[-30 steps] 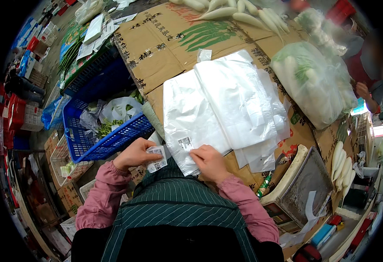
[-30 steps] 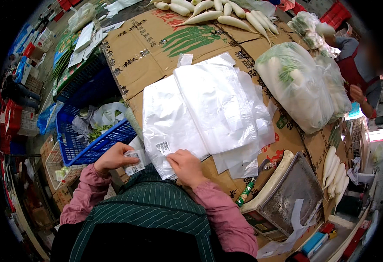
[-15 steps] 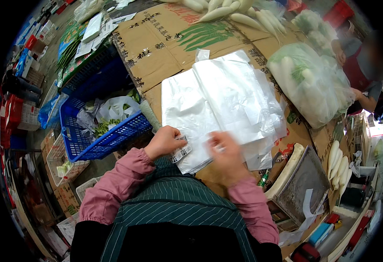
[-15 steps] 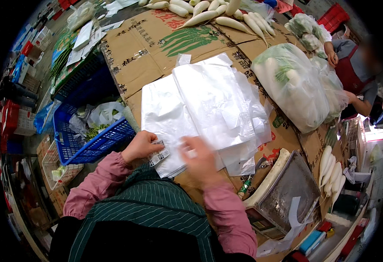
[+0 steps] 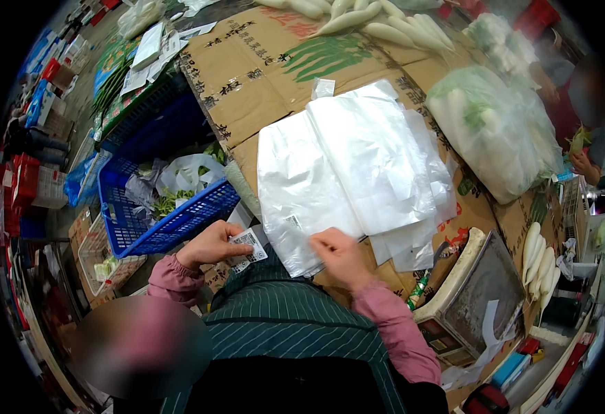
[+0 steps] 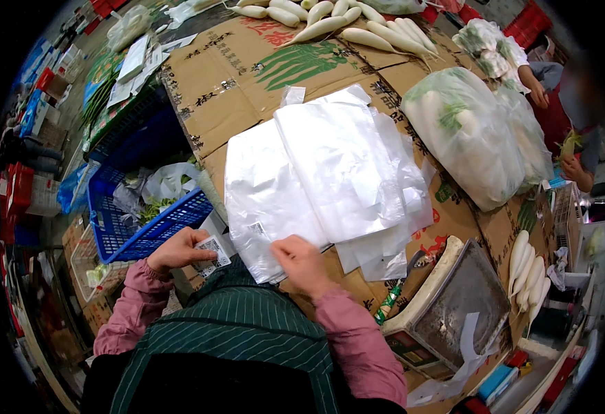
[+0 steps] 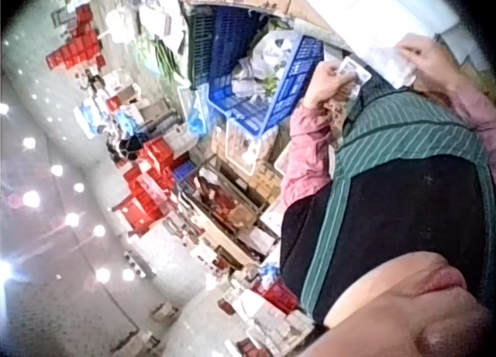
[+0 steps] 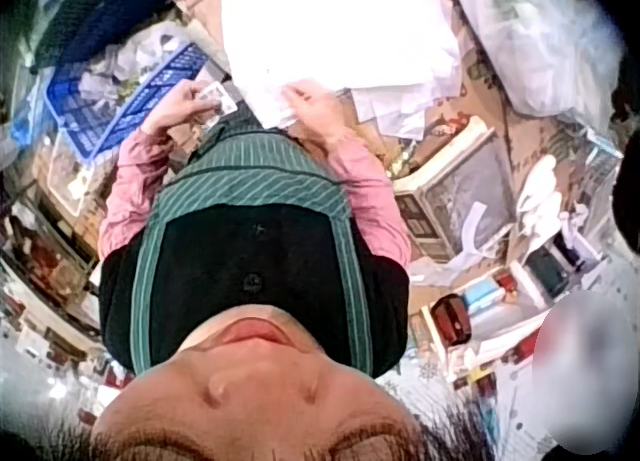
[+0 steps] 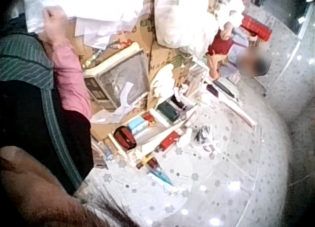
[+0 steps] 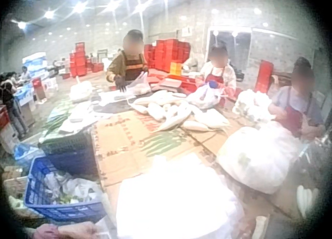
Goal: The person places white radishes into a plastic bag, weighs the bag on a digital scale, and then repeatedly applies small labels to the bag's surface. The person handles the bag and labels by hand in a cluttered market stall.
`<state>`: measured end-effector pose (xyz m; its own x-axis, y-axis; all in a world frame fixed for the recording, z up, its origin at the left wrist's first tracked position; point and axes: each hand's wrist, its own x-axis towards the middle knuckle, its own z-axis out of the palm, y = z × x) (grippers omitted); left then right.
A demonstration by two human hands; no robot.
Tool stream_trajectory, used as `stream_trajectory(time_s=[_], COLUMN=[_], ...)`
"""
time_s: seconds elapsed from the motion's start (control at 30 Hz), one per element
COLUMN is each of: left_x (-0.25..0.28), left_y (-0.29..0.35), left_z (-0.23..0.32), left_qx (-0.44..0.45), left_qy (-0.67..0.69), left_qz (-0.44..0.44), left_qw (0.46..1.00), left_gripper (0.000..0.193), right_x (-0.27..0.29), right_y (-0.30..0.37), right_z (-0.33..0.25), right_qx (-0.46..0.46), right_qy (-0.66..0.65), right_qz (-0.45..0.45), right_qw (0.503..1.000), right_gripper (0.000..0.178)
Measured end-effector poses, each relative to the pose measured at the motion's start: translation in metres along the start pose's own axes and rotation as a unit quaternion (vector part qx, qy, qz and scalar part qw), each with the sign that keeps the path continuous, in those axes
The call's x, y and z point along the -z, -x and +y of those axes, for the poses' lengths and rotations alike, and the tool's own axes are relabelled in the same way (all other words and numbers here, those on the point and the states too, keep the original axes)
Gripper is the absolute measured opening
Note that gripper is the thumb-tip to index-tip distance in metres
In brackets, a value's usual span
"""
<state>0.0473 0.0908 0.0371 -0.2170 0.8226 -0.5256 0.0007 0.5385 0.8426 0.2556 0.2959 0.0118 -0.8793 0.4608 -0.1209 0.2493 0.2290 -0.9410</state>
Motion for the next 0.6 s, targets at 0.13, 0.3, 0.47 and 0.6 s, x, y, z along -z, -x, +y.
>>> stream_trajectory(time_s=[0.13,0.3,0.47,0.6], left_x=[-0.008,-0.035,-0.048,-0.039], left_y=[-0.008,-0.044,-0.074,-0.061], left_z=[0.004,0.02,0.038,0.04], left_qx=[-0.02,-0.087,0.076,0.033], left_qy=[-0.017,-0.05,-0.243,-0.314], left_qz=[0.01,0.064,0.168,0.142], left_qw=[1.0,0.993,0.952,0.938], left_gripper=[0.018,0.019,0.03,0.034], right_x=[0.083,0.124,0.009,-0.027], right_y=[-0.012,-0.013,-0.008,-0.01], right_z=[0.01,-0.016,-0.019,0.01], right_qx=[-0.049,0.096,0.119,0.199], right_qy=[-0.025,0.18,0.117,0.271], right_qz=[0.202,0.425,0.019,-0.038], right_qw=[0.978,0.882,0.986,0.941], right_gripper=[0.013,0.015,0.023,0.025])
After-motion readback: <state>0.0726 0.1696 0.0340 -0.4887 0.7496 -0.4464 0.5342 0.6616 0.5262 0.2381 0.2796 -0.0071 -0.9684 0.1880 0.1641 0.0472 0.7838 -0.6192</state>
